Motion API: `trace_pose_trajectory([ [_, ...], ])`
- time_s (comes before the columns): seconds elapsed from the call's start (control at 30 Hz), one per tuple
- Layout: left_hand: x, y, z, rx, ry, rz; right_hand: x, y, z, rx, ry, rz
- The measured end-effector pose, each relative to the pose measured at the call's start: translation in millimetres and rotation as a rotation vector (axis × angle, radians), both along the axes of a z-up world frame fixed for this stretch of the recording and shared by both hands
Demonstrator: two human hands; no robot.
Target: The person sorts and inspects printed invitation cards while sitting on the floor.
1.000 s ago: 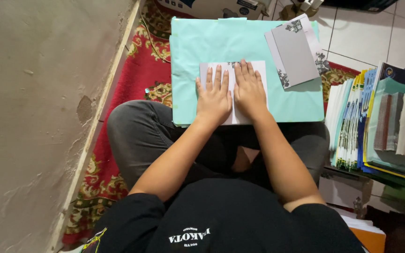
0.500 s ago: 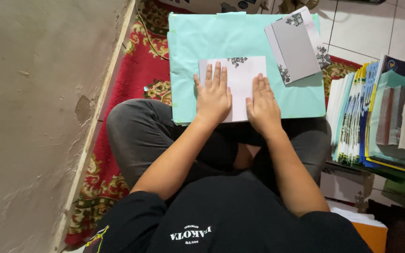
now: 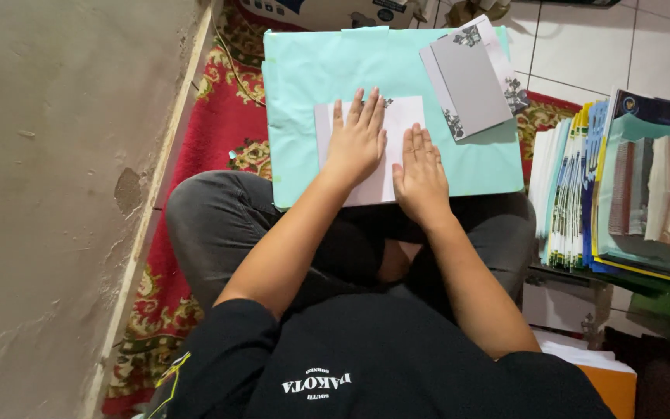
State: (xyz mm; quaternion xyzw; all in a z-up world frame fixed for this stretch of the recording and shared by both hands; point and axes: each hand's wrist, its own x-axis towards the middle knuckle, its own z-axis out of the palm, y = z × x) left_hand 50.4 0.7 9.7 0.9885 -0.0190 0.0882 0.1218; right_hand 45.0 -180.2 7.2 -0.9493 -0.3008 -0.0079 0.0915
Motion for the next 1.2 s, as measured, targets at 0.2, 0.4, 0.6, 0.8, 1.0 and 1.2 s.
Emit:
trace_pose_trajectory([
  [0.2,-50.4,0.3,1.1,0.002,-0.072,0.114,0.8,-0.7,-5.3,-0.017,-0.035,0.000],
  [0.4,-45.5,-0.1,-6.6,-0.034,-0.130,0.136,-23.3,18.0,-14.9,-0.144,-0.322,0.093],
  [0.6,-38.1,-0.5,-25.7,-0.023,-0.160,0.145,22.1,37.6,-14.4,0.054,-0.071,0.151],
  [0.8,-39.2,0.2,-27.3,-0.006,-0.202,0.159,52.0,50.5,-18.2,0.031,-0.013,0.108],
  [1.0,-42.6,0.1,-15.9,-0.032,-0.169,0.147,-9.7,24.7,-6.0,0.008,-0.011,0.126],
  [1.2,-41.1,1.5,-19.1,-0.039,-0.113,0.131,11.0,39.9,-7.4,0.003,-0.018,0.111],
])
